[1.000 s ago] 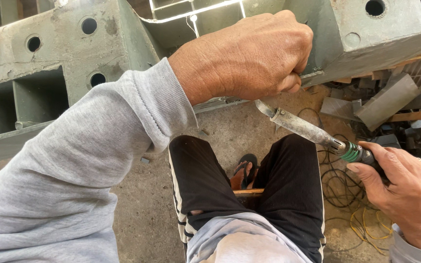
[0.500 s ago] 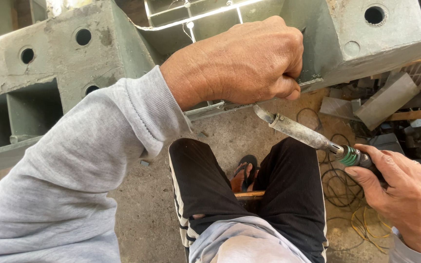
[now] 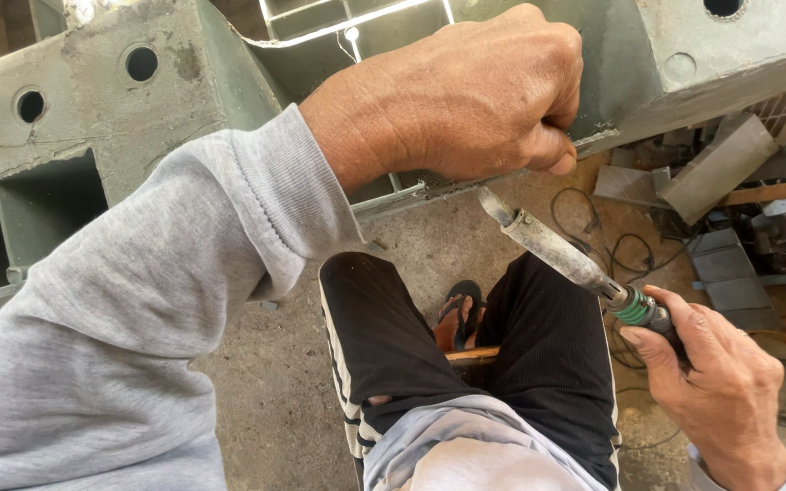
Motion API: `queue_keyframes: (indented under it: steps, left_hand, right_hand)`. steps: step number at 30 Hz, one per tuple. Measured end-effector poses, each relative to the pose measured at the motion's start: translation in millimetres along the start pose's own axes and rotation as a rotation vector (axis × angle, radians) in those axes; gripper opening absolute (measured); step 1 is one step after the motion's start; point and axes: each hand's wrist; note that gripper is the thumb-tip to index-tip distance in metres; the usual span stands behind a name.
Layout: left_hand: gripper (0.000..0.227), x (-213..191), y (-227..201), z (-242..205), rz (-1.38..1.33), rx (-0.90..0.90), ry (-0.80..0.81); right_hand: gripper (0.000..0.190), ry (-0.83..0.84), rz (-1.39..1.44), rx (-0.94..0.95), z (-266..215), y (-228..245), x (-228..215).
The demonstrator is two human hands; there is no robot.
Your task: The person uses a soldering iron to apply heat along the seam of a large gray metal structure. They hold the tool steadily against the joint while occasionally wiping the area with a green cloth. The person remains seated and works on a single seam for the duration of the clip.
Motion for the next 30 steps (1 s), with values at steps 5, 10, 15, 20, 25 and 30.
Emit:
queue_keyframes:
  steps: [5,10,15,20,25,30]
  left_hand:
    - [0.032,0.7,2.1,0.1,-0.004,0.048,-0.046]
    - [0.035,3.5,4.1,1.9,0.016,0.04,-0.037]
    - [0.031,4.1,4.8,1.8,-0.017,0.031,-0.04]
    - [0.035,2.6,4.5,2.0,0.01,0.039,-0.03]
    - [0.032,2.1,4.4,2.6,-0.017,0.025,-0.023]
    - [0.033,2.0,3.5,2.9,-0.026,0.013,-0.01]
  right_hand:
    - [0.039,-0.008,0.036,0.04,-7.2,5.3,6.5]
    - [0.039,-0.002,0.007,0.02,-2.6,3.5,4.2]
    - [0.037,0.011,0.029,-0.006,5.9,0.2,-3.0]
    - [0.039,0.039,-0.011,-0.022,15.1,-4.8,-7.2]
    - [0.04,0.081,0.011,-0.01,25.9,-7.9,-9.6]
    - [0.041,0.077,0.028,-0.031,28.4,-19.0,-5.6]
Point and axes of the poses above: each hand's wrist, its own z-axis towards the middle knuckle, its own x-axis out of the palm, y = z × x, and after that the axes turned 6 degrees about z, right-handed
